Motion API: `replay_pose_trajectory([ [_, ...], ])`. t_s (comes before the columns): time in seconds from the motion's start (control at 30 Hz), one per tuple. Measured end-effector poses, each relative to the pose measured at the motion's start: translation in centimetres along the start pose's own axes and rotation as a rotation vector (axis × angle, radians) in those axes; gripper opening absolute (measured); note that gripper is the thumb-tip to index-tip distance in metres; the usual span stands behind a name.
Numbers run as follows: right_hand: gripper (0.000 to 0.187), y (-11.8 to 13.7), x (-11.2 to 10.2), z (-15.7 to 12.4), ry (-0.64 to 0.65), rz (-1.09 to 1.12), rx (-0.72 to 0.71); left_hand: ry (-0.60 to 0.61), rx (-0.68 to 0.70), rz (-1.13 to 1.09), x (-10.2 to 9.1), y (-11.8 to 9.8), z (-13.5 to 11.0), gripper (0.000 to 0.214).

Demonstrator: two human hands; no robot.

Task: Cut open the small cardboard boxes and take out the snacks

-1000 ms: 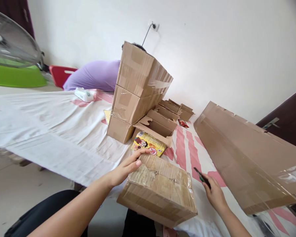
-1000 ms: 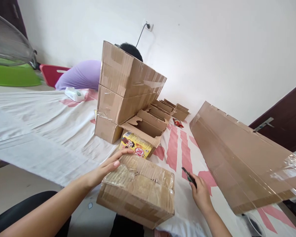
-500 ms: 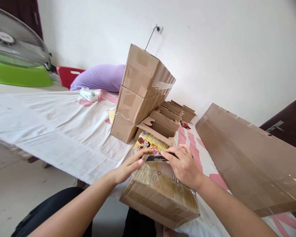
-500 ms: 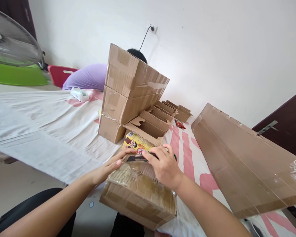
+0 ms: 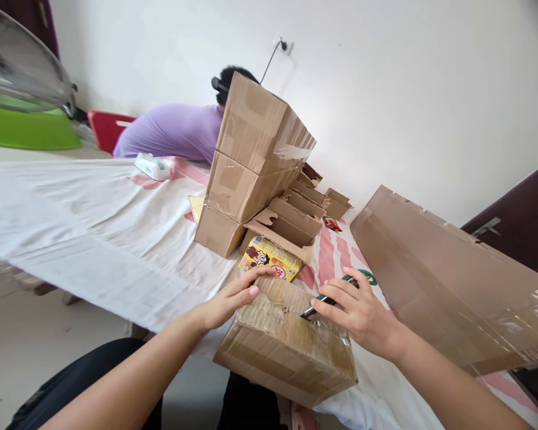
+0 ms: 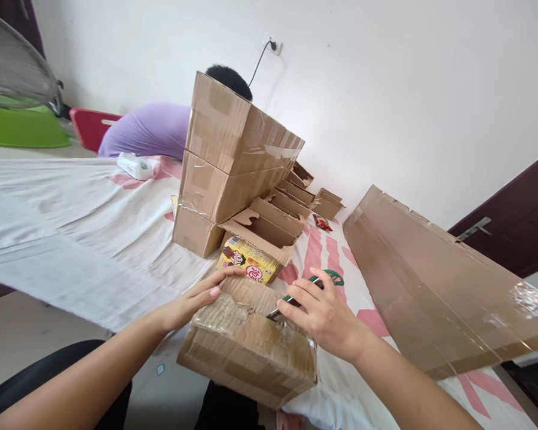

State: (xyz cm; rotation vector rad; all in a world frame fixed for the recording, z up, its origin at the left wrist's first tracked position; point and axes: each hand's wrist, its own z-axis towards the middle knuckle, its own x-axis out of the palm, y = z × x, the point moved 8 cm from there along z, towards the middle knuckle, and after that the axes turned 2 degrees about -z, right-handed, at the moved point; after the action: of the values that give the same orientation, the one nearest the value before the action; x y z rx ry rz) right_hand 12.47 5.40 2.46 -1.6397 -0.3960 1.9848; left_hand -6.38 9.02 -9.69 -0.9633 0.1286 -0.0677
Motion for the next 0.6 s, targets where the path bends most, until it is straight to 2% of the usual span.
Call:
replay_pose_trajectory([
  [0.07, 0.042, -0.2, -0.8, -0.8, 0.007, -0.044, 0.007, 0.041, -0.011, -0.008, 0.0, 0.4, 0.0, 0.046],
  [0.2, 0.044, -0.6, -1.5, -2.0, 0.024, -0.126, 0.022, 0.039, -0.026, 0.007, -0.2, 0.8, -0.2, 0.046],
  [0.43, 0.035, 0.6, -1.1, -1.6, 0.008, -0.170, -0.037, 0.021, -0.023, 0.007, -0.2, 0.6, -0.2, 0.045],
  [0.6, 0.033, 0.8, -1.3, -2.2, -0.022, -0.140, -0.036, 0.053, -0.084, -0.048, 0.0, 1.3, -0.3, 0.049],
])
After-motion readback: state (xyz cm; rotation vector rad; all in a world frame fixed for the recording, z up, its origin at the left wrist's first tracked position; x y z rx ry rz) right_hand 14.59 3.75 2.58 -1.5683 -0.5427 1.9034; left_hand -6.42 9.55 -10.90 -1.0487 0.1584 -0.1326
